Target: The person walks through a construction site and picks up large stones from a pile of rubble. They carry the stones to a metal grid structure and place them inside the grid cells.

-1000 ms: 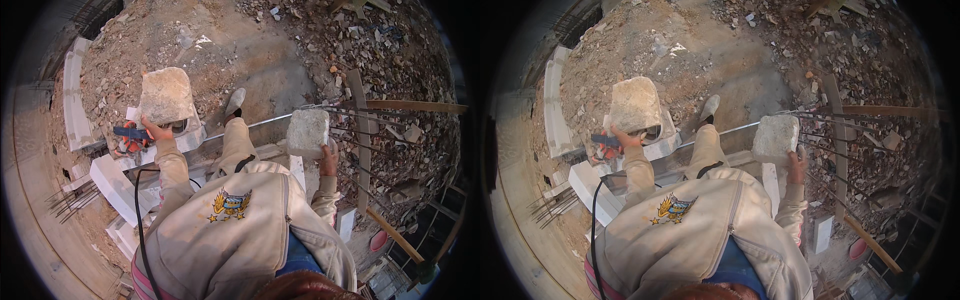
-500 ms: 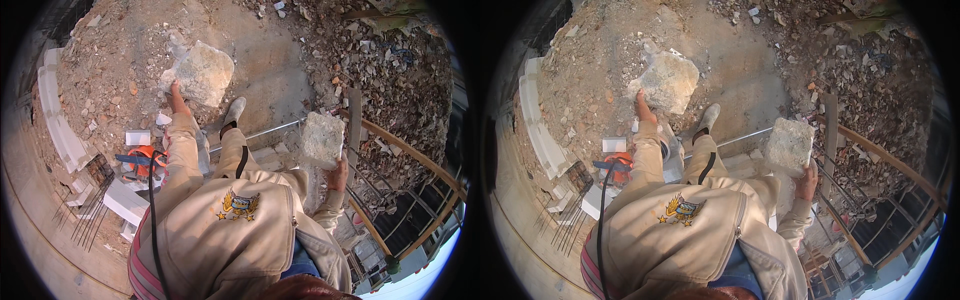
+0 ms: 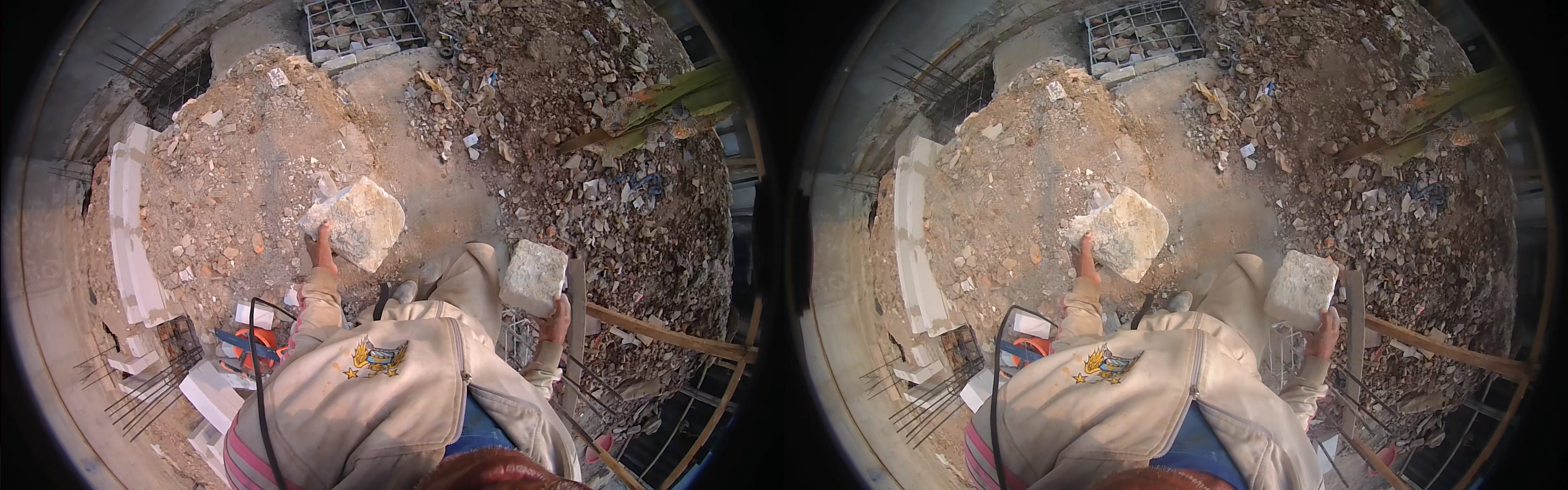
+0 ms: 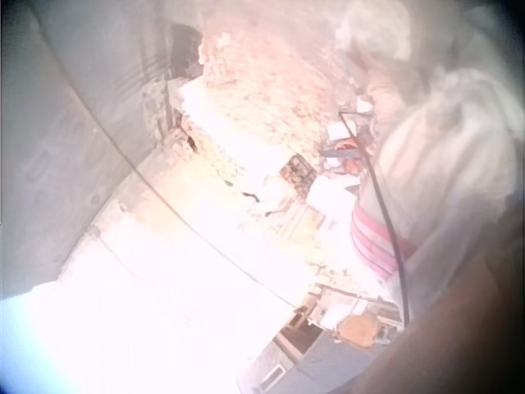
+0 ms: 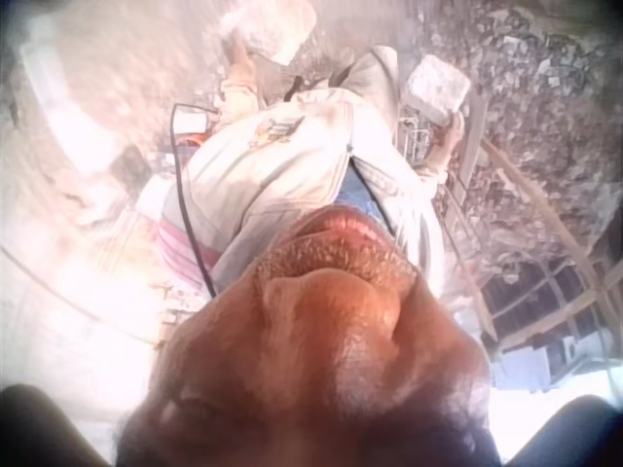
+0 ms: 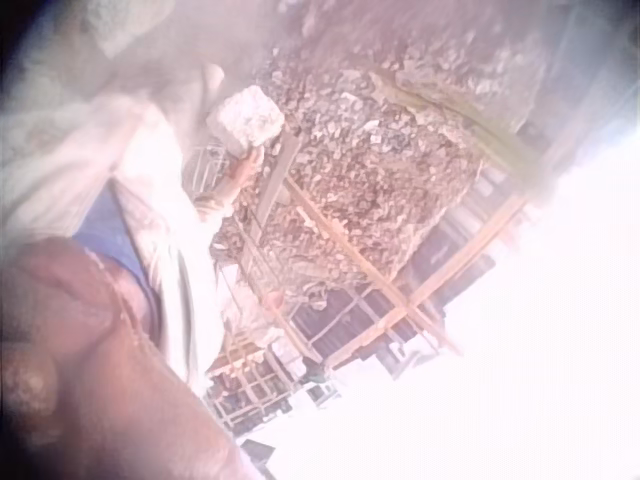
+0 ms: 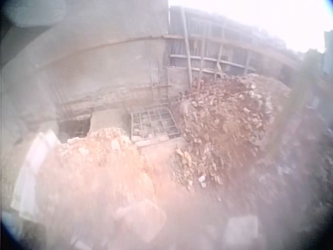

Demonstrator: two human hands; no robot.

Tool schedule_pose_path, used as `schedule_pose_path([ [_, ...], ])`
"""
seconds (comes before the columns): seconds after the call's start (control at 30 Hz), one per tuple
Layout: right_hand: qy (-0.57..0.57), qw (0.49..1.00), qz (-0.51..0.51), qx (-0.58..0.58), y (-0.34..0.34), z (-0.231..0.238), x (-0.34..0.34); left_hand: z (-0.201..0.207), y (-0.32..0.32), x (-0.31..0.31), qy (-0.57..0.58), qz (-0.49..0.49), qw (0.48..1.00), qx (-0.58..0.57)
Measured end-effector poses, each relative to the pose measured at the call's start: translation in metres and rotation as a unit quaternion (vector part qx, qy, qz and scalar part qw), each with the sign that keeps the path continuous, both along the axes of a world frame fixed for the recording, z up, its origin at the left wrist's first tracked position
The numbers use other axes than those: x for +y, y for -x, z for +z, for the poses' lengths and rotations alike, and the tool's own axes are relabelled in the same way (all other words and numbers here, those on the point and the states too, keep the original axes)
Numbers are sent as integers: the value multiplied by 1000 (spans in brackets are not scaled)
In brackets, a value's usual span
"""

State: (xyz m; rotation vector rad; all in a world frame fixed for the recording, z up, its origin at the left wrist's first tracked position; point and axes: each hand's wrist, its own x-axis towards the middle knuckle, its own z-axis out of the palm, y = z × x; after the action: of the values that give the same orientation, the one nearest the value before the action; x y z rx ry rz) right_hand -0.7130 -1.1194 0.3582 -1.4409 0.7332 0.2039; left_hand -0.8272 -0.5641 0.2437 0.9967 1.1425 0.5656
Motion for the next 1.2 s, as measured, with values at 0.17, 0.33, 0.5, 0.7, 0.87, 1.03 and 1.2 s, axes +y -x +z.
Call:
schedule_pose_path([
  [0.17,36,999,13,38,-108,-61,35,-12,-79,56,-21,76,997,-22],
  [0.33,76,990,104,63,-254,-125,95,-58,-117,152,-55,135,989,-18],
  [0.5,87,988,102,81,-377,-140,165,27,-223,178,-104,208,972,39],
  [0.7,71,984,152,66,-546,-101,327,20,-275,274,-160,258,949,83],
  [0.87,45,987,155,3,-668,-153,406,15,-384,360,-96,251,947,178],
  [1.03,62,985,139,79,-758,-168,500,-57,-468,482,-182,178,955,150],
  [1.2,75,984,123,99,-815,-127,582,-41,-600,582,-188,118,960,168],
])
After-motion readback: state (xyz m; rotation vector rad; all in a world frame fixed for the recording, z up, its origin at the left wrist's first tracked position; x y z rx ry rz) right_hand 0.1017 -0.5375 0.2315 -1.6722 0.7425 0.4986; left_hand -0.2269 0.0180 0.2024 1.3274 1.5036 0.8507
